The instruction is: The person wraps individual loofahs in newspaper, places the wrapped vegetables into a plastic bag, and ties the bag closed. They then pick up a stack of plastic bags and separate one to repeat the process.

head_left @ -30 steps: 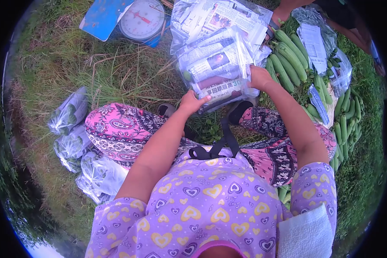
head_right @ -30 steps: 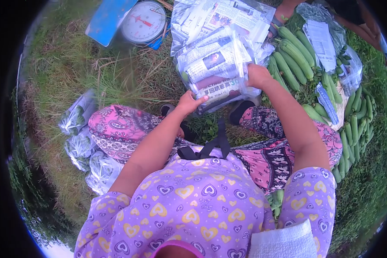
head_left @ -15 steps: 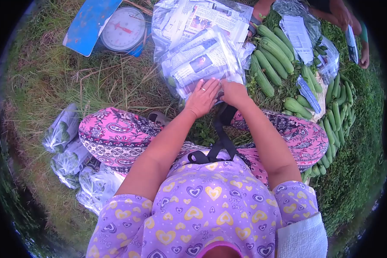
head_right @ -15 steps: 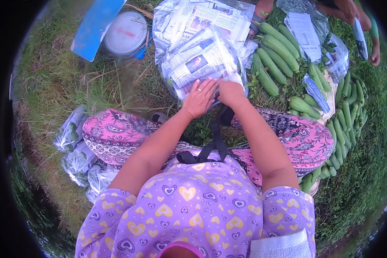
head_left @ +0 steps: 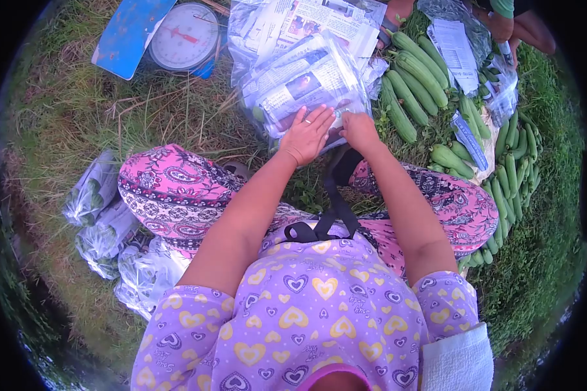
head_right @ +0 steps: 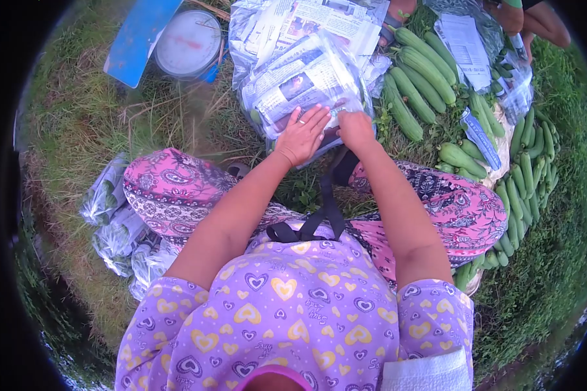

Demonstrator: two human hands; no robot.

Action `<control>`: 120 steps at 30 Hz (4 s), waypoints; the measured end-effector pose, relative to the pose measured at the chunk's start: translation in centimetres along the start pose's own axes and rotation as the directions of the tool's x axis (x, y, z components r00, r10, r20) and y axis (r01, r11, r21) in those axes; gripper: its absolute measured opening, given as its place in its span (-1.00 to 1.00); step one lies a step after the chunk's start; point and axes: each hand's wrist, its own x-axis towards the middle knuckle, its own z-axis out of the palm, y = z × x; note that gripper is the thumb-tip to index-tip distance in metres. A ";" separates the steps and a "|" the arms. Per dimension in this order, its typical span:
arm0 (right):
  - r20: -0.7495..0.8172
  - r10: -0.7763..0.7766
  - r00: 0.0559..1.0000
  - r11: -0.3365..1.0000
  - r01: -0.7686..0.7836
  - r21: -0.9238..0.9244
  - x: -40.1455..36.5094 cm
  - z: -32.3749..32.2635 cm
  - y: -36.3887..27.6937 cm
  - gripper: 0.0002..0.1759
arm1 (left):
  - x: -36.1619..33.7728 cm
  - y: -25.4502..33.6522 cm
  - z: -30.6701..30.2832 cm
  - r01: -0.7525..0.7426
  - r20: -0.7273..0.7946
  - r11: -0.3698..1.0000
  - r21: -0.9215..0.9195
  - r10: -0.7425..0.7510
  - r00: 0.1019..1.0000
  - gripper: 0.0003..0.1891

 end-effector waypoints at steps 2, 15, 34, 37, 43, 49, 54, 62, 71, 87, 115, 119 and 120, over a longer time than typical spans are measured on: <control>0.065 0.099 0.993 0.968 -0.111 0.224 -0.2 -0.5 0.8 -0.67 | 0.1 -0.4 -0.2 -0.029 -0.035 0.999 -0.039 0.028 0.999 -0.49; -0.068 0.411 0.909 0.881 -0.377 0.285 -1.3 0.8 5.0 -0.54 | 0.2 -0.2 -0.1 -0.023 -0.094 0.998 0.066 0.030 0.995 -0.53; 0.202 0.515 0.833 0.153 -0.322 0.934 13.0 5.7 12.9 -0.53 | 7.2 3.5 -3.6 0.301 -0.092 0.694 -0.654 -0.467 0.879 -0.55; 0.252 0.471 0.845 0.177 -0.370 0.912 13.8 5.5 12.8 -0.53 | 11.2 3.3 -3.5 0.468 0.084 0.390 -0.793 -0.692 0.717 -0.41; 0.207 0.386 0.899 0.280 -0.328 0.902 14.7 4.0 9.4 -0.54 | 15.0 3.8 -4.4 0.644 0.297 0.256 -0.721 -0.725 0.621 -0.31; 0.158 0.358 0.920 0.045 -0.186 0.982 12.9 3.0 9.9 -0.56 | 15.3 2.5 -0.9 0.530 0.274 0.182 -0.828 -0.693 0.666 -0.51; 0.148 0.316 0.937 0.126 -0.196 0.973 11.5 -0.1 7.9 -0.79 | 12.7 3.3 -3.1 0.025 0.298 -0.352 -0.936 -0.752 0.587 -0.78; 0.165 0.177 0.970 0.184 -0.197 0.963 6.0 -8.1 -2.9 -0.88 | 2.4 0.2 -10.9 -0.134 0.282 -0.446 -0.885 -0.742 0.608 -0.75; 0.139 -0.089 0.986 -0.040 -0.143 0.989 -1.6 -11.5 -13.8 -0.86 | -7.4 -0.7 -14.1 -0.322 0.221 -0.512 -0.796 -0.742 0.633 -0.66; -0.156 -0.286 0.945 -0.349 0.049 0.936 -14.6 -20.4 -18.7 -0.82 | -13.1 5.2 -23.4 -0.455 -0.053 -0.480 -0.750 -0.642 0.765 -0.69; 0.141 -0.304 0.942 -0.390 -0.258 0.884 -3.8 -12.2 -17.2 -0.85 | -13.9 -2.6 -17.8 -0.202 0.167 -0.349 -0.915 -0.784 0.599 -0.72; 0.072 -0.301 0.951 -0.341 -0.177 0.923 -4.7 -13.4 -17.8 -0.86 | -16.3 -2.0 -17.7 -0.292 0.143 -0.458 -0.839 -0.705 0.695 -0.72; 0.062 -0.314 0.947 -0.337 -0.172 0.926 -5.5 -13.6 -18.0 -0.86 | -16.9 -1.4 -17.6 -0.296 0.145 -0.469 -0.832 -0.698 0.701 -0.71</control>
